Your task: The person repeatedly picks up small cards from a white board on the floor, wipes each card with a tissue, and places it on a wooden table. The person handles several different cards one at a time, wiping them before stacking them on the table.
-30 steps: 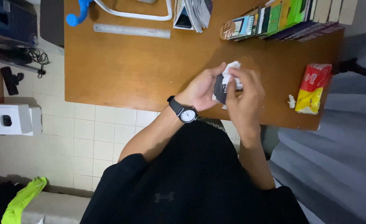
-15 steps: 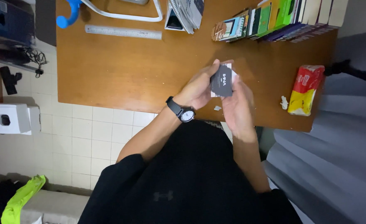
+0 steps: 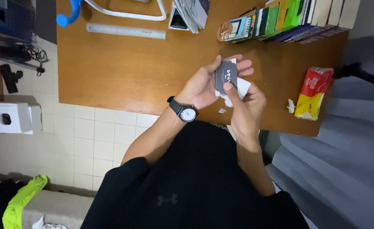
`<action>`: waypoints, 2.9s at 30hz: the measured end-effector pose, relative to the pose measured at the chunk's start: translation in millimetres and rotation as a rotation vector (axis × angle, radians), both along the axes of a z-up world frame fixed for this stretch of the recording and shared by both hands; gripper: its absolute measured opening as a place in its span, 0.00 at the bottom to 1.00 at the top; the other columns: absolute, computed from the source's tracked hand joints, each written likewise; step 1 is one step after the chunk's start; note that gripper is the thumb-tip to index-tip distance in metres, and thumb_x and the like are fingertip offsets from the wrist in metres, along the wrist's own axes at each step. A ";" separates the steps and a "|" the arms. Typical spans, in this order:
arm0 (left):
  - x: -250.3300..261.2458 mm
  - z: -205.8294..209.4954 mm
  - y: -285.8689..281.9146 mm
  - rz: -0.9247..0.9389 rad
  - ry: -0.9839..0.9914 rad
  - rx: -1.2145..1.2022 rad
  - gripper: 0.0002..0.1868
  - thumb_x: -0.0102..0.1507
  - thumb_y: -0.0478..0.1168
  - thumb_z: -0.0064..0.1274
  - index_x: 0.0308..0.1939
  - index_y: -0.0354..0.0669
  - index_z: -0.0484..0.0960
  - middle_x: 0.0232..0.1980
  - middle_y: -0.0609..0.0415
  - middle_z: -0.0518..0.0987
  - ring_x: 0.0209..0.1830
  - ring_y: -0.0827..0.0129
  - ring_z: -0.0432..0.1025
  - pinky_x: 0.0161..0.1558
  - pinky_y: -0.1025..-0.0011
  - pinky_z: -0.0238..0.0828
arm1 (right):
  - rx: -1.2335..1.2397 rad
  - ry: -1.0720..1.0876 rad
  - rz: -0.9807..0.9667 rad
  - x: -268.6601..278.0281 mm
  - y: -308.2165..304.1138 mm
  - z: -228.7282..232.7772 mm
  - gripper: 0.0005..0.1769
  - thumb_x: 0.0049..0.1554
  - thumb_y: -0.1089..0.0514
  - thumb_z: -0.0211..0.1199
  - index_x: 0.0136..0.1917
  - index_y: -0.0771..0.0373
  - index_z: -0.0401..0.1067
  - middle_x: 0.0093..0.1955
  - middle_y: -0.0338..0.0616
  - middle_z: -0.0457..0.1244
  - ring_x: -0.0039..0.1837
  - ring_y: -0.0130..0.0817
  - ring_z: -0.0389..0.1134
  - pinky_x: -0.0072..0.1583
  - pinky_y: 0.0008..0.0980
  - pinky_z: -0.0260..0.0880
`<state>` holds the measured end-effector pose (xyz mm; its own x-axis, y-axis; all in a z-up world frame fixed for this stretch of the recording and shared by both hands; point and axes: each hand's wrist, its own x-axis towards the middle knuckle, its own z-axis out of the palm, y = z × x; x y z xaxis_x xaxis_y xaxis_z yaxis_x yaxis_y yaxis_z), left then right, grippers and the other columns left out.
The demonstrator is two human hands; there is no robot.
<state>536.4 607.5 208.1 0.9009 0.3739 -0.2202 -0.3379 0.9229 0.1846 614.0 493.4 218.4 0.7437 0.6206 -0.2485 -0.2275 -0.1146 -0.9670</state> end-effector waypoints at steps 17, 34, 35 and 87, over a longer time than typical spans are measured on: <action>-3.7 -19.9 13.0 -0.037 0.061 -0.090 0.24 0.76 0.51 0.33 0.68 0.39 0.70 0.62 0.32 0.76 0.64 0.45 0.73 0.61 0.48 0.76 | 0.036 -0.926 0.556 -5.6 26.1 95.1 0.15 0.59 0.79 0.56 0.59 0.79 0.74 0.60 0.69 0.65 0.66 0.67 0.66 0.64 0.55 0.69; -11.5 2.9 19.1 -0.039 0.246 -0.115 0.28 0.76 0.52 0.31 0.69 0.33 0.68 0.65 0.35 0.74 0.60 0.54 0.75 0.55 0.61 0.77 | 0.055 -0.796 0.566 -1.3 25.2 81.7 0.12 0.65 0.71 0.61 0.61 0.70 0.77 0.59 0.58 0.69 0.63 0.53 0.70 0.64 0.46 0.70; -12.2 10.7 19.6 -0.035 0.261 -0.124 0.28 0.76 0.51 0.30 0.68 0.32 0.68 0.63 0.34 0.74 0.58 0.54 0.75 0.54 0.63 0.77 | 0.033 -0.792 0.614 -3.6 26.1 87.8 0.12 0.67 0.67 0.58 0.62 0.70 0.76 0.61 0.58 0.68 0.65 0.56 0.69 0.64 0.48 0.69; -23.0 16.0 18.3 0.071 0.035 0.052 0.28 0.74 0.57 0.40 0.71 0.43 0.68 0.60 0.41 0.80 0.57 0.61 0.74 0.58 0.62 0.71 | -0.083 -0.032 0.106 -33.9 33.4 55.6 0.17 0.63 0.46 0.62 0.45 0.62 0.73 0.33 0.37 0.61 0.32 0.24 0.61 0.34 0.24 0.65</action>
<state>513.3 625.7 224.1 0.8639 0.4484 -0.2294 -0.3946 0.8856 0.2448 580.1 526.9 274.0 0.6833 0.6744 -0.2798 -0.1792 -0.2166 -0.9597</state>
